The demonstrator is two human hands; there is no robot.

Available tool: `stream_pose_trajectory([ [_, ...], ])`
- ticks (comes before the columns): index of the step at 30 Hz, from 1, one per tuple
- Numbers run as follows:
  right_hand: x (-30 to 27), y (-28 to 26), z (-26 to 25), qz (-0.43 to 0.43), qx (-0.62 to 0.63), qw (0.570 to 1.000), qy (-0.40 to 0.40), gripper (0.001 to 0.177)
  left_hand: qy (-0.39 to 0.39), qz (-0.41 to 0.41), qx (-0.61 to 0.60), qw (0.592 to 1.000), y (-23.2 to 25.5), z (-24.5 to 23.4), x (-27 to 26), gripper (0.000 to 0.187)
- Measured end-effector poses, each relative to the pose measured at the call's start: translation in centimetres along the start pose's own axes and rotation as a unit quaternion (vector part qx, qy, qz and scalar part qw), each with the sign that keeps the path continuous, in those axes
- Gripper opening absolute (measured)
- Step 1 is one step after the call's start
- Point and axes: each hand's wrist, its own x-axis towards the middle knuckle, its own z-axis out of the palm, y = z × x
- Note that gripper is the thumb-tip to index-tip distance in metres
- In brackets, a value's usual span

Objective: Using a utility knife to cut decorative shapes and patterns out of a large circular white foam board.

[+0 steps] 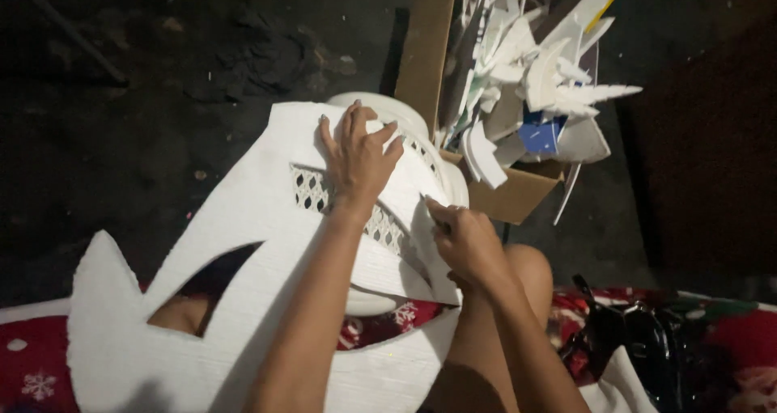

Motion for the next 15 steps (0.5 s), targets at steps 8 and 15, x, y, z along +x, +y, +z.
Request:
stream_pose_trajectory([
  [8,5.5,-2.0,0.3,-0.098,-0.018,0.995,0.005,0.041,-0.004,-0.007,-0.021,1.0,-2.0,-1.0,3.1,0.028],
  [15,7.4,-2.6,0.4,-0.137,-0.094,0.986,0.01,0.039,0.014,0.016,0.026,0.999,-3.1,-0.4,2.7,0.019],
])
